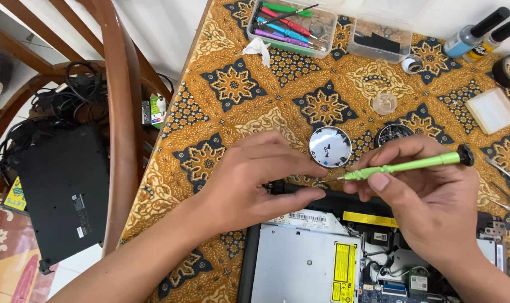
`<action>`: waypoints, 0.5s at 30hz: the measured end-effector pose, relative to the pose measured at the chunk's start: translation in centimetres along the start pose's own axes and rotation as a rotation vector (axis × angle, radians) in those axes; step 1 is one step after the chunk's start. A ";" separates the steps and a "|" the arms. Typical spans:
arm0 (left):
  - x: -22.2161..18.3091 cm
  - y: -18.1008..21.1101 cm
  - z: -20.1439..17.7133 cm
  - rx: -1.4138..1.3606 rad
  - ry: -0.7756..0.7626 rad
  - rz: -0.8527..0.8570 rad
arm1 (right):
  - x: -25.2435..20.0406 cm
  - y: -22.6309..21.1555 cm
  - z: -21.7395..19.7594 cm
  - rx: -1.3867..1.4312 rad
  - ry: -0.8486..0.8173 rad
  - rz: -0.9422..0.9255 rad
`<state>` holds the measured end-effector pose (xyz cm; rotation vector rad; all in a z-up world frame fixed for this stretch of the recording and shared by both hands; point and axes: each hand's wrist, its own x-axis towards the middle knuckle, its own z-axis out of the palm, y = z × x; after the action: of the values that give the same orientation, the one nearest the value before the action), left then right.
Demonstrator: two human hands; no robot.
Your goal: Repairing internal components of a laptop on a workbench
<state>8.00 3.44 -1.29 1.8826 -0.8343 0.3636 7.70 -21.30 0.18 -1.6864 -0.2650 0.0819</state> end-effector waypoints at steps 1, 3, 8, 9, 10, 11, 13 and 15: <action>0.0 0.1 0.1 0.000 0.002 0.001 | -0.1 0.0 0.1 -0.001 -0.001 -0.002; 0.0 0.2 0.2 -0.030 0.028 0.028 | -0.4 -0.1 0.1 -0.001 0.008 0.006; -0.2 0.5 0.2 -0.036 0.021 0.034 | -1.0 -0.5 0.2 -0.010 0.029 -0.007; -0.2 0.6 0.2 -0.039 0.019 0.040 | -1.2 -0.7 0.2 -0.014 0.030 -0.008; -0.2 0.7 0.2 -0.041 0.016 0.042 | -1.5 -0.7 0.3 -0.015 0.034 -0.007; -0.2 0.9 0.2 -0.030 0.014 0.040 | -1.7 -0.7 0.3 -0.024 0.029 -0.030; -0.3 1.1 0.3 -0.022 0.008 0.041 | -2.2 -0.6 0.2 -0.034 0.027 -0.051; -0.4 1.2 0.4 0.017 -0.033 0.063 | -2.7 -0.4 0.2 -0.068 0.006 -0.110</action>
<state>6.84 2.94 -0.87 1.8853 -0.9171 0.3805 4.99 -21.71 0.26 -1.7359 -0.3588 -0.0144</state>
